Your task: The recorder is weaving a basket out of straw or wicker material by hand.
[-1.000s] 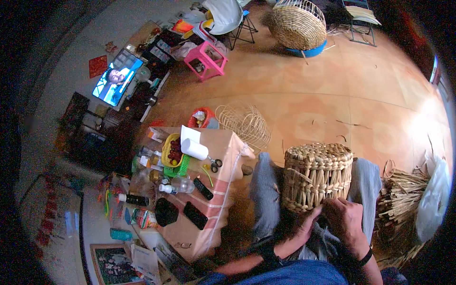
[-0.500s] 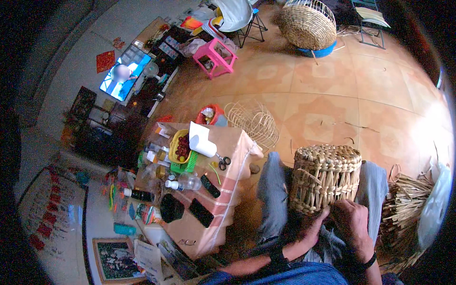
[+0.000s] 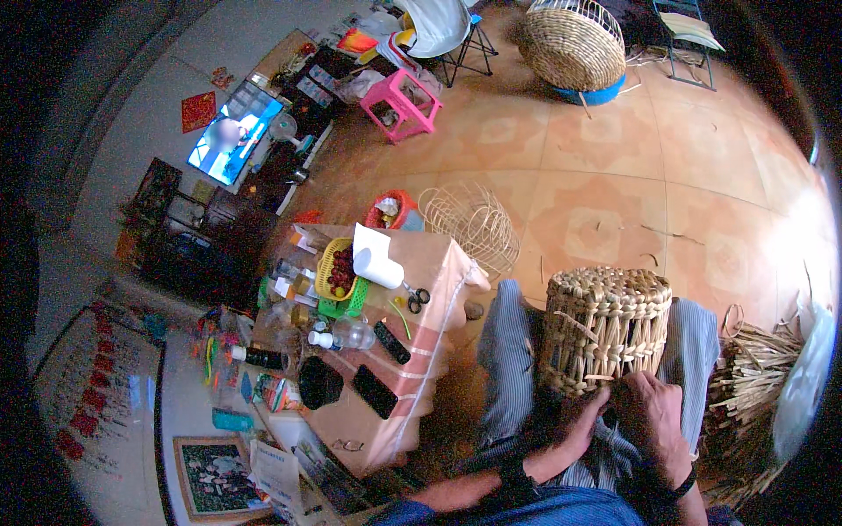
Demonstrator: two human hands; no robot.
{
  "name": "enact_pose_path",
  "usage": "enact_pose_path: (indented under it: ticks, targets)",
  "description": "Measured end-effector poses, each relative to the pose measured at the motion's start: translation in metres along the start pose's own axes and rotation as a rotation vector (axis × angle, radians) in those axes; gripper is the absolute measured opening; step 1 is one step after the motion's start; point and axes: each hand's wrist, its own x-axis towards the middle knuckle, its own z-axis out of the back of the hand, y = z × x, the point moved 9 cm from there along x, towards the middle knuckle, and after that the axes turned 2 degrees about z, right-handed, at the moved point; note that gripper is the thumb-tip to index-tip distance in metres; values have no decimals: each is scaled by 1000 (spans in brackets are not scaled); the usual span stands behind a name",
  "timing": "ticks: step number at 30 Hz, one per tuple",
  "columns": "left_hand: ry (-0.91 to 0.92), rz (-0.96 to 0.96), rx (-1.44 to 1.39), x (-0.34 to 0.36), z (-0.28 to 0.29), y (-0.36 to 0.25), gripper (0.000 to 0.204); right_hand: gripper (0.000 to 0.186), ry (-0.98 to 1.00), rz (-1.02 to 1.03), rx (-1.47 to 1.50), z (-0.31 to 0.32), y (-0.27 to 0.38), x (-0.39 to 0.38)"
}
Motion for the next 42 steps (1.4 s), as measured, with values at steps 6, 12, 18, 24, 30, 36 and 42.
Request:
enact_pose_path:
  ticks: [6, 12, 18, 24, 30, 36, 42]
  targets:
    - [105, -62, -33, -20, -22, -67, 52, 14, 54, -397, 498, 13, -11, -22]
    - [139, 130, 101, 4, 3, -5, 52, 42, -29, -437, 485, 32, -46, -74]
    - [138, 85, 24, 15, 7, 25, 57, 41, -269, -396, 830, 137, -162, -149]
    - [39, 93, -11, 14, 21, 16, 44, 40, -833, -203, 440, 227, -242, -164]
    - [5, 104, -393, -12, -12, -41, 65, 17, -534, -638, 39, 195, -159, -116]
    - [-21, 175, -363, -14, 3, -37, 73, 21, -156, -30, -10, 98, -7, -22]
    - [50, 314, -412, -10, -1, -19, 69, 35, 73, 133, -21, 22, 20, -3]
